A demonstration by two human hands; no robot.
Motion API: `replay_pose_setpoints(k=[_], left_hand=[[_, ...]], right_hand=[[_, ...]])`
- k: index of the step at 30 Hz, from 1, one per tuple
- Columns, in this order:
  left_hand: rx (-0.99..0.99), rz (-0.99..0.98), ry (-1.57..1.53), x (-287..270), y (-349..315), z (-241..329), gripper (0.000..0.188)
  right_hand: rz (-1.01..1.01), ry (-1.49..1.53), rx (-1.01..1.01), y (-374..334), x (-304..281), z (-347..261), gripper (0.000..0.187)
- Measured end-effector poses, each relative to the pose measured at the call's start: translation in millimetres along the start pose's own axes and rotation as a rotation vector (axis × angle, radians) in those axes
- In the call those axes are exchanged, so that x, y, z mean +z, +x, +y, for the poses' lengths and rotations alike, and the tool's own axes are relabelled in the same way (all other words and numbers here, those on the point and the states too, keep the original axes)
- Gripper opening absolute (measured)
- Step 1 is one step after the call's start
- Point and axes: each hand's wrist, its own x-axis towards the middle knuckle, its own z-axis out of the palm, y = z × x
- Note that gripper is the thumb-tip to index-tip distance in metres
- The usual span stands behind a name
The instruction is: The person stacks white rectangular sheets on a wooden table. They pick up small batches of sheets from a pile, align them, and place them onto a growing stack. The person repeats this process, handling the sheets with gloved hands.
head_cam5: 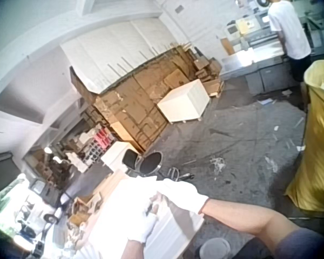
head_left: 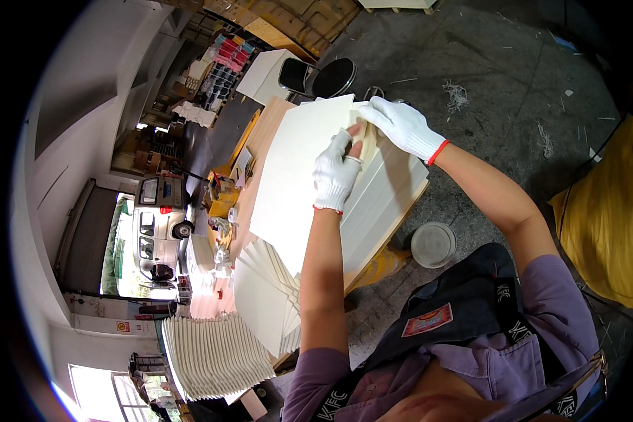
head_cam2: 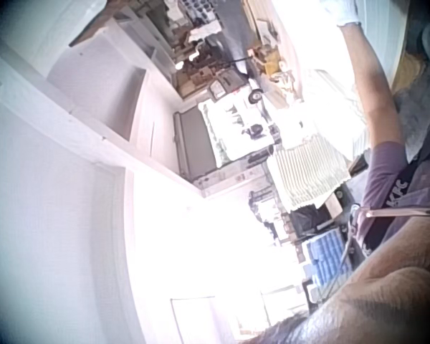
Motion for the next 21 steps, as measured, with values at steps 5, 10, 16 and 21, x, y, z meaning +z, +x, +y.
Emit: replay_pose_setpoints(k=[5,10,16,21], left_hand=[[-0.054,-0.07,0.037,-2,1,-3,0.031],[-0.096,-0.111,0.099,-1,1,-2,0.033],[-0.055,-0.09,0.109,0,1,-1,0.032],[-0.015,-0.024,0.032,-2,-1,2,0.028]], right_hand=[[0.032,-0.022,-0.008,-2,-1,1,0.044],[0.043,-0.03,-0.013,0,4,6,0.044],[0.045,-0.023,0.0,0,4,7,0.044],[0.002,-0.002,0.036,-3,-5,-7,0.045]])
